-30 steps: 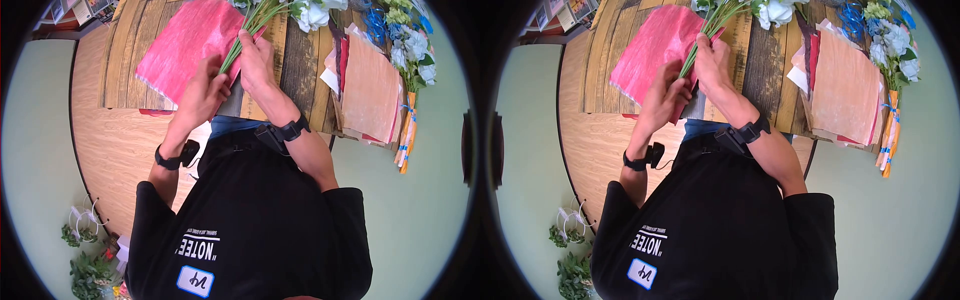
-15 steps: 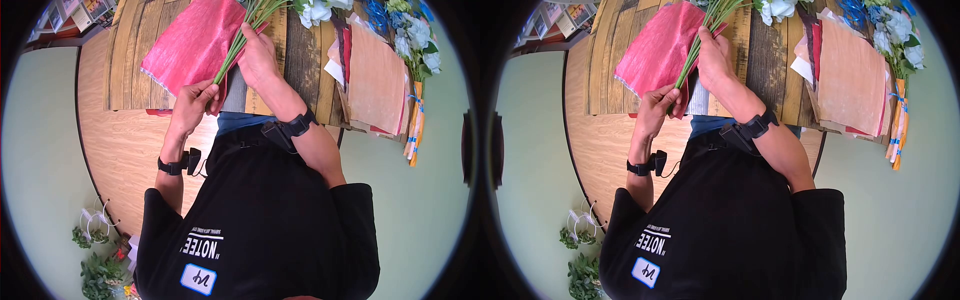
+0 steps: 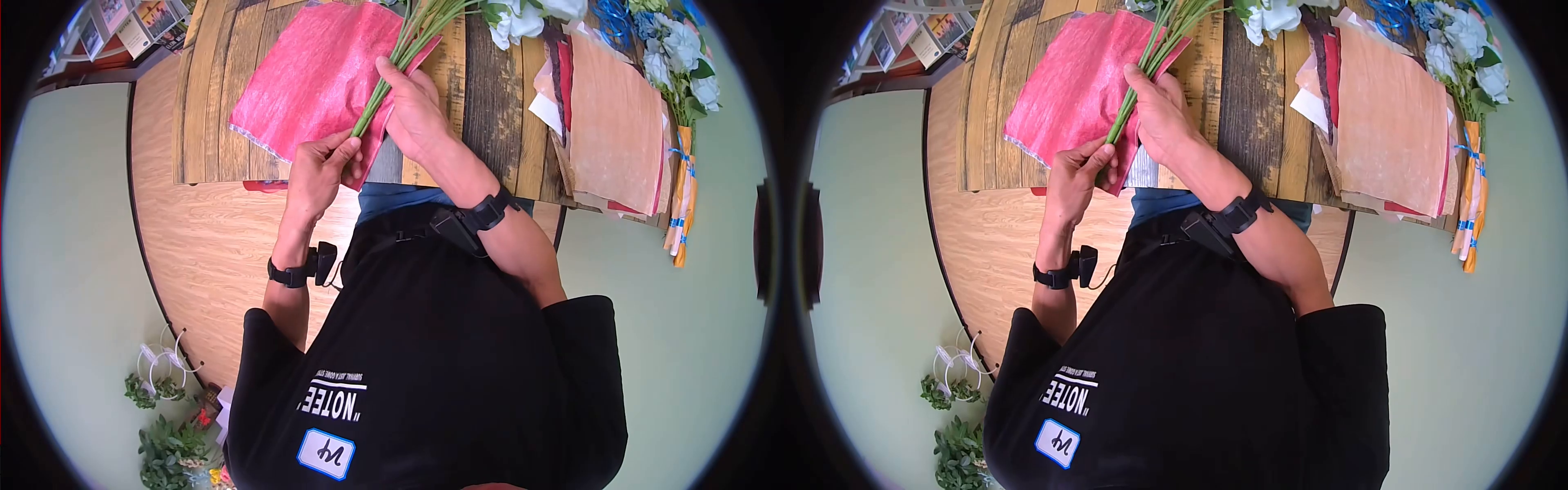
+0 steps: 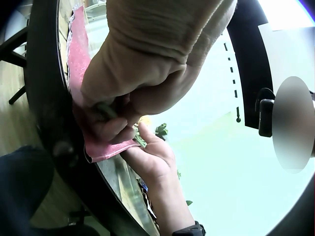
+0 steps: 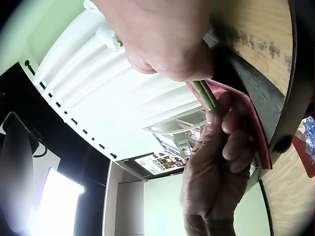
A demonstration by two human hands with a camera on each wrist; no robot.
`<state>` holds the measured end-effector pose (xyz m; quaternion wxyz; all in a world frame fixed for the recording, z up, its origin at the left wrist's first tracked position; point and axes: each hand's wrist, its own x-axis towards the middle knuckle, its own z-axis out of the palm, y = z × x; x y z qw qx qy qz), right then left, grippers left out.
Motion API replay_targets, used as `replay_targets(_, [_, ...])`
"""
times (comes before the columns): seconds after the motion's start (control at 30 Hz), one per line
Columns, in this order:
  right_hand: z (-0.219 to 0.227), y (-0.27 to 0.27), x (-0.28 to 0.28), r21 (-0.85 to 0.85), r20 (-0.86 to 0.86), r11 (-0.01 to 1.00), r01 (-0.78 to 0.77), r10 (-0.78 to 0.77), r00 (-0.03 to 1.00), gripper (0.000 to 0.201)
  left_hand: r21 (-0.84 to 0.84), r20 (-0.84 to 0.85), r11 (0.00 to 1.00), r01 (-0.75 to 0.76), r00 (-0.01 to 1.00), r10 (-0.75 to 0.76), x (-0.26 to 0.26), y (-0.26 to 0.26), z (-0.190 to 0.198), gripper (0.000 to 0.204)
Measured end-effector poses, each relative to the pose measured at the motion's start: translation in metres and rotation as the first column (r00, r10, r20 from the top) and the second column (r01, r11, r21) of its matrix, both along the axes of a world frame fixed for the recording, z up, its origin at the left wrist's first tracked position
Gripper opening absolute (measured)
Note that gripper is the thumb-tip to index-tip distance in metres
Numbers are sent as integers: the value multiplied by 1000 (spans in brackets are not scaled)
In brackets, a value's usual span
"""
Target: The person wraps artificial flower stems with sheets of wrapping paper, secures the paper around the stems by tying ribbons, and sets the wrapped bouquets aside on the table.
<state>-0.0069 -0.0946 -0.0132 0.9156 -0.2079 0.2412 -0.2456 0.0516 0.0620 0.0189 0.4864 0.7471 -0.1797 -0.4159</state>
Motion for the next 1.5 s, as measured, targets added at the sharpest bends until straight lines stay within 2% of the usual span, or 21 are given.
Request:
replay_targets(0.07, [-2,0,2,-27,-106,1000,7,-10,994,27,43,30,999,-31,999,29,-3,-4,5,23])
replay_targets(0.13, [-1,0,2,-38,-127,999,21,-26,992,26,85,59,995,-57,997,52,-3,-6,8,24])
replay_targets(0.23, [6,1,4,-34,-172,998,46,-51,984,23,169,129,985,25,991,-47,1,-5,9,24])
replay_targets(0.3, [11,2,6,-19,-192,998,59,-61,980,22,156,484,984,84,862,-151,2,-1,5,23])
replay_targets(0.33, [15,3,6,-29,-131,998,58,-61,990,21,160,486,983,87,860,-155,1,-2,9,23])
replay_targets(0.37, [17,4,6,-38,-69,998,59,-62,996,21,137,568,985,100,807,-161,-1,-2,15,23])
replay_targets(0.4, [14,4,9,-32,-66,997,65,-67,996,21,117,645,986,117,746,-165,-3,0,20,25])
replay_targets(0.43, [12,3,13,-42,-115,998,52,-57,992,20,124,648,985,124,741,-175,-4,2,22,25])
replay_targets(0.5, [7,3,17,-45,-164,998,50,-57,985,19,138,818,982,127,544,-185,-10,9,21,34])
replay_targets(0.53, [9,3,18,-44,-222,998,44,-53,974,17,142,819,980,137,540,-194,-15,11,18,34])
replay_targets(0.6, [18,2,17,-39,-278,998,44,-53,959,16,92,951,995,29,292,-97,-28,16,8,47])
replay_targets(0.63, [26,3,16,-29,-288,998,55,-61,956,16,145,961,989,43,233,-151,-31,20,2,63])
replay_targets(0.67, [31,4,16,-19,-297,998,63,-65,953,16,148,961,988,42,231,-154,-34,20,-5,63])
replay_targets(0.73, [29,7,16,-42,-301,997,61,-71,951,17,138,978,990,0,158,-136,-41,19,-17,72])
replay_targets(0.8, [25,6,19,-77,-305,995,61,-82,949,17,153,975,988,-21,164,-148,-44,15,-26,75])
replay_targets(0.87, [20,7,23,-152,-364,988,40,-93,927,33,140,983,983,-118,135,-124,-46,6,-31,71])
replay_targets(1.03, [18,8,20,-113,-317,991,72,-105,943,30,153,987,980,-124,65,-146,-37,4,-39,65])
replay_targets(1.1, [15,10,20,-95,-324,992,78,-105,940,29,111,990,993,-35,92,-107,-31,10,-45,57])
replay_targets(1.2, [16,10,19,-99,-345,991,87,-116,931,28,69,990,998,-7,125,-68,-30,10,-48,47])
replay_targets(1.43, [7,3,18,-70,-299,997,18,-38,953,21,72,989,997,33,125,-76,-24,13,-49,49])
replay_targets(1.5, [3,-4,15,-83,-285,996,-29,4,959,20,35,976,996,82,210,-52,-24,15,-49,50])
